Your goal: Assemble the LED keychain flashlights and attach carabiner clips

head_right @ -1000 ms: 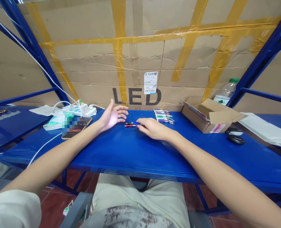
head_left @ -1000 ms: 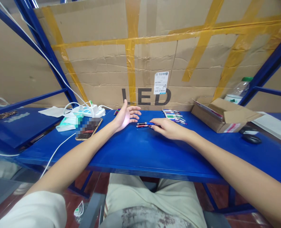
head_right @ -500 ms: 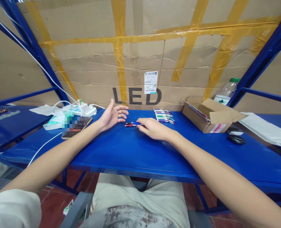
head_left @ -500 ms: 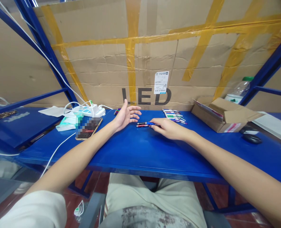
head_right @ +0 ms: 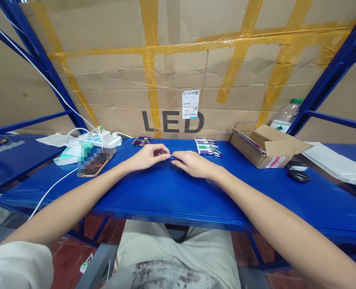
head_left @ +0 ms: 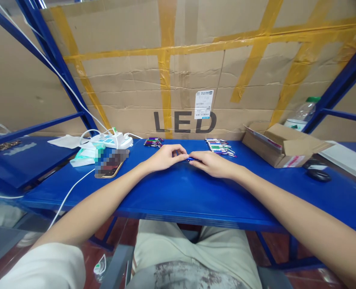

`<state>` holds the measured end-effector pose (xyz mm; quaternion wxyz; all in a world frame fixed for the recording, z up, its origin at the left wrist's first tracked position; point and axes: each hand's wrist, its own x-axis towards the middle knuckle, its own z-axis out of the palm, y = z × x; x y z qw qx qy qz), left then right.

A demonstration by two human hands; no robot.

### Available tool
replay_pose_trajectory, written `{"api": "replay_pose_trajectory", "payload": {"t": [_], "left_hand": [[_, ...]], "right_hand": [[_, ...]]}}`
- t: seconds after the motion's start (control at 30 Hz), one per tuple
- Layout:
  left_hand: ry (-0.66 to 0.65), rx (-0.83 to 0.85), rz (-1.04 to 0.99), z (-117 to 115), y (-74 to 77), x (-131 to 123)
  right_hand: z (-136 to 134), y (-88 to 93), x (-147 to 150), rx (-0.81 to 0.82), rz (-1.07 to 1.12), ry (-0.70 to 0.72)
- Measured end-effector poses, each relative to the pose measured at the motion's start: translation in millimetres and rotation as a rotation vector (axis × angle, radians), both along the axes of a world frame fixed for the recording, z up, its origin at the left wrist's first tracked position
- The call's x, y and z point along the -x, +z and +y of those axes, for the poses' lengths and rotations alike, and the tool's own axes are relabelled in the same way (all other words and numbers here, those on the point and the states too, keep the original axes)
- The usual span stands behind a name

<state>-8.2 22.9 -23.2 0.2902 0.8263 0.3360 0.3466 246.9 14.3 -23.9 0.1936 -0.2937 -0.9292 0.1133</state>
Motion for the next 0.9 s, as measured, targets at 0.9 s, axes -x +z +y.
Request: {"api": "replay_pose_trajectory", "payload": {"t": [0.9], "left_hand": [[0.074,-0.290,0.594,1.4,10.8,14.7]], "right_hand": [[10.5,1.4,-11.2,-0.014,-0.139,-0.160]]}}
